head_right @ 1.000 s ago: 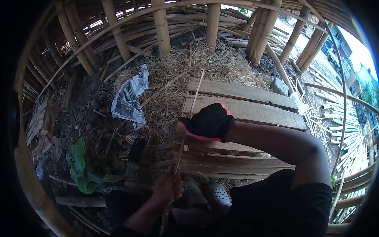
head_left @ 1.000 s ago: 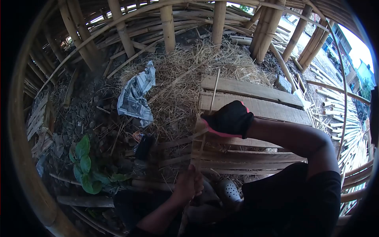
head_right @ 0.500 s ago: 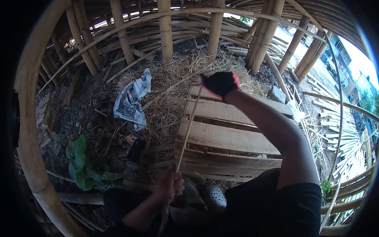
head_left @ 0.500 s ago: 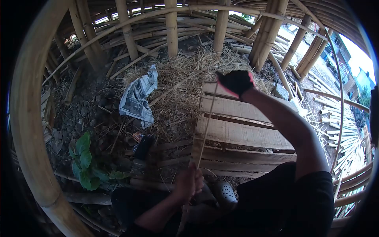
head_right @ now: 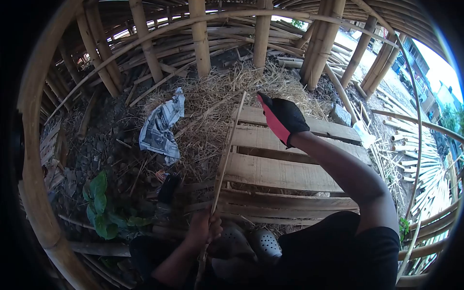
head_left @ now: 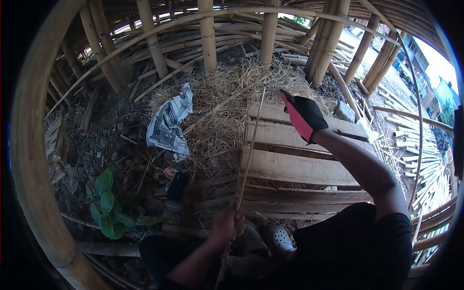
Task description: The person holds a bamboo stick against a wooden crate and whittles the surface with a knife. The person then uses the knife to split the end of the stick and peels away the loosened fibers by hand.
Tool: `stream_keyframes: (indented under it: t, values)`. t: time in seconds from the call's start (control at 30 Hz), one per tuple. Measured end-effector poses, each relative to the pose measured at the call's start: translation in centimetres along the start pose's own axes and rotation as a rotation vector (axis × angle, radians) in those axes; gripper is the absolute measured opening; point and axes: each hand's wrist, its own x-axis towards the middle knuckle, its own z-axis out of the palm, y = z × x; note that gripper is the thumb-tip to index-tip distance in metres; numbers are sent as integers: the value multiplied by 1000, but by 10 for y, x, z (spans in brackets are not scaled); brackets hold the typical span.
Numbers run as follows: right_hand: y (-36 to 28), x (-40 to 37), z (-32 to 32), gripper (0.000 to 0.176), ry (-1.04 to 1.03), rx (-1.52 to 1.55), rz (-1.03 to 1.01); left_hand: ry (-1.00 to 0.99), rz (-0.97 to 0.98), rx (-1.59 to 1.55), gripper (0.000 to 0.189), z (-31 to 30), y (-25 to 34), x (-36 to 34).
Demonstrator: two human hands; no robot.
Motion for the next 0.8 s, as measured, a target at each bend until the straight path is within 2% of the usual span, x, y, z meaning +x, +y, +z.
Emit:
stream_keyframes:
  t: [0.03, 0.07, 0.13, 0.17, 0.2, 0.27, 0.3, 0.33, 0.4, 0.43, 0.53, 0.7, 0.77, 0.8]
  values:
    - [-12, -8, -5, 50, -71, -34, -13, 4, -4, -9, 48, 1, 1, 0]
    - [-9, -7, 0, 50, -74, -32, -11, 6, -4, -19, 48, 2, 1, 1]
    - [-2, -1, 12, 43, -162, -112, -496, 14, 17, 6, 47, 4, 0, 1]
    - [-3, 3, 17, 40, -160, -221, -629, 22, 40, 32, 46, 5, 1, 2]
    - [-1, 9, 22, 40, -153, -215, -630, 25, 44, 40, 46, 5, 0, 3]
    - [3, 20, 36, 45, -337, -173, -633, 21, 87, 65, 46, 4, -2, 4]
    - [-14, 8, 20, 56, -490, -6, -396, 28, 91, 71, 46, 3, -2, 4]
    - [-17, 10, 20, 56, -488, 0, -403, 31, 83, 73, 46, 4, -1, 5]
    - [-23, 17, 18, 74, -296, -267, -270, 39, 85, 81, 46, 3, 0, 6]
    - [-25, 17, 16, 84, -299, -281, -121, 23, 82, 76, 46, 2, 0, 6]
    - [-25, 18, 23, 83, -165, -198, -63, 24, 70, 63, 47, 3, 0, 5]
    - [-25, 26, 37, 77, -6, -309, -103, 45, 80, 43, 50, 0, -3, 11]
    - [-18, 23, 59, 75, 47, -204, -195, 44, 71, 33, 49, 0, 0, 10]
    - [-22, 5, 62, 73, -14, -280, -264, 49, 75, 43, 49, -1, 0, 10]
